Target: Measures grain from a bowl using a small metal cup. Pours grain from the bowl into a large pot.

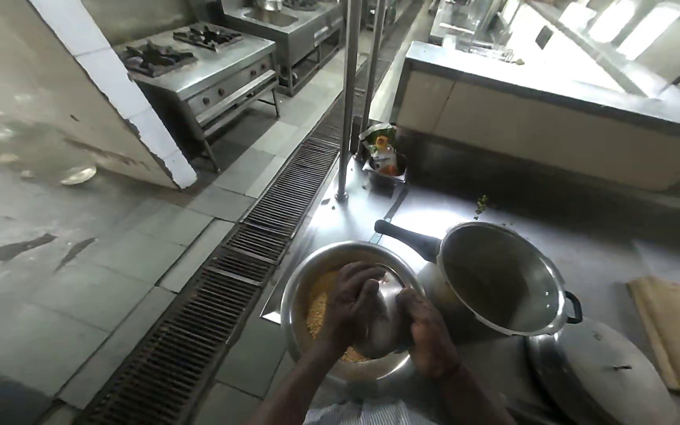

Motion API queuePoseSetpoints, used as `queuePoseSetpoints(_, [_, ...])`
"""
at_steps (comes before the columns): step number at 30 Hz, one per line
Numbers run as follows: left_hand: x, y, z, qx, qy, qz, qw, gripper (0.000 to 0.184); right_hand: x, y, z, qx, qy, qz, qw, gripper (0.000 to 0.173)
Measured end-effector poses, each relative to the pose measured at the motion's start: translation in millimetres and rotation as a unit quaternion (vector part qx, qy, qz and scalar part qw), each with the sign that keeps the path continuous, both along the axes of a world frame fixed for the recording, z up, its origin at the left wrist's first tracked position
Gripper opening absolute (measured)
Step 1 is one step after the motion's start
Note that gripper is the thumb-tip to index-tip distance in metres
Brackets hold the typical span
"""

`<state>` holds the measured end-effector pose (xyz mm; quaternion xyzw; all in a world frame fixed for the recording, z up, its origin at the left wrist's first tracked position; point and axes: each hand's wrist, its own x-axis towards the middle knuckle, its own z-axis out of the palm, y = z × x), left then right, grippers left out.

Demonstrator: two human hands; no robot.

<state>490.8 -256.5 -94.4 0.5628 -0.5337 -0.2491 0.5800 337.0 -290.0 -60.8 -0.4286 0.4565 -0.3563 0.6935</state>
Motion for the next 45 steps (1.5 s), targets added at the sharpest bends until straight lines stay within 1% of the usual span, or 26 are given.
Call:
queuePoseSetpoints(2, [-1, 0, -3, -0.035, 0.02, 0.003, 0.999, 0.029, -1, 1, -2, 0.024, -0.018, -0.019, 0.999, 0.029])
queuePoseSetpoints(5, [1, 2, -5, -0.083, -0.03, 0.002, 0.996, 0.026, -2, 1, -3, 0.025, -0.004, -0.019, 0.999, 0.028])
queuePoseSetpoints(7, [3, 6, 0, -0.066, -0.077, -0.016, 0.995, 0.023, -5, -1, -1, -0.006, 0.036, 0.011, 0.999, 0.029])
queuePoseSetpoints(10, [4, 10, 12, -0.008, -0.132, -0.036, 0.991, 0.021, -5, -2, 0, -0.049, 0.067, 0.058, 0.995, 0.029])
queuePoseSetpoints(12, [4, 9, 12, -0.006, -0.131, -0.039, 0.991, 0.016, -4, -2, -1, -0.05, 0.062, 0.062, 0.995, 0.029])
queuePoseSetpoints(16, [3, 10, 7, -0.009, -0.094, -0.065, 0.993, 0.01, -3, -5, -4, -0.061, 0.071, 0.062, 0.994, 0.029])
queuePoseSetpoints(17, [3, 11, 5, -0.014, -0.098, -0.063, 0.993, 0.013, -3, -6, -6, -0.073, 0.076, 0.067, 0.992, 0.029])
queuePoseSetpoints(18, [2, 11, 4, -0.019, -0.106, -0.062, 0.992, 0.02, -3, -7, -7, -0.085, 0.082, 0.073, 0.99, 0.03])
queuePoseSetpoints(20, [2, 11, 2, -0.032, -0.15, -0.055, 0.987, 0.03, -3, -9, -7, -0.099, 0.095, 0.08, 0.987, 0.03])
queuePoseSetpoints(24, [2, 14, 1, -0.048, -0.254, 0.006, 0.966, 0.031, 0, -9, -7, -0.112, 0.122, 0.086, 0.982, 0.03])
queuePoseSetpoints(25, [2, 15, 2, -0.035, -0.275, 0.027, 0.96, 0.034, 0, -10, -8, -0.114, 0.126, 0.088, 0.982, 0.029])
queuePoseSetpoints(27, [2, 16, 3, 0.02, -0.3, 0.067, 0.951, 0.044, 0, -10, -7, -0.118, 0.135, 0.09, 0.98, 0.028])
queuePoseSetpoints(29, [7, 16, 2, 0.1, -0.286, 0.076, 0.95, 0.053, -1, -11, -5, -0.122, 0.141, 0.078, 0.979, 0.027])
queuePoseSetpoints(30, [11, 16, 2, 0.146, -0.263, 0.067, 0.951, 0.053, -1, -12, -4, -0.116, 0.133, 0.068, 0.982, 0.026])
queuePoseSetpoints(32, [20, 18, 0, 0.196, -0.225, 0.059, 0.953, 0.046, -2, -12, 1, -0.091, 0.105, 0.038, 0.989, 0.023])
queuePoseSetpoints(33, [23, 20, 0, 0.217, -0.2, 0.054, 0.954, 0.04, -2, -13, 4, -0.076, 0.09, 0.023, 0.993, 0.023])
queuePoseSetpoints(34, [25, 22, -3, 0.217, -0.186, 0.062, 0.956, 0.031, -2, -14, 6, -0.063, 0.075, 0.006, 0.995, 0.024])
queuePoseSetpoints(36, [26, 28, -16, 0.157, -0.174, 0.098, 0.967, 0.015, -2, -16, 5, -0.038, 0.043, -0.022, 0.998, 0.026])
queuePoseSetpoints(37, [25, 30, -20, 0.127, -0.172, 0.116, 0.97, 0.012, -3, -17, 3, -0.026, 0.035, -0.036, 0.998, 0.027])
queuePoseSetpoints(39, [15, 33, -20, 0.08, -0.173, 0.154, 0.969, 0.011, -2, -18, 2, -0.001, 0.023, -0.058, 0.998, 0.028])
queuePoseSetpoints(42, [-8, 38, -9, 0.02, -0.168, 0.207, 0.964, 0.021, -2, -20, -6, 0.032, -0.025, -0.067, 0.997, 0.033])
queuePoseSetpoints(43, [-14, 40, -7, -0.008, -0.168, 0.201, 0.965, 0.027, -2, -22, -9, 0.037, -0.043, -0.07, 0.996, 0.033])
queuePoseSetpoints(44, [-18, 43, -7, -0.038, -0.176, 0.174, 0.968, 0.032, -2, -22, -10, 0.041, -0.06, -0.073, 0.995, 0.033])
queuePoseSetpoints(45, [-21, 45, -9, -0.057, -0.192, 0.126, 0.972, 0.038, -2, -23, -11, 0.049, -0.078, -0.078, 0.993, 0.032])
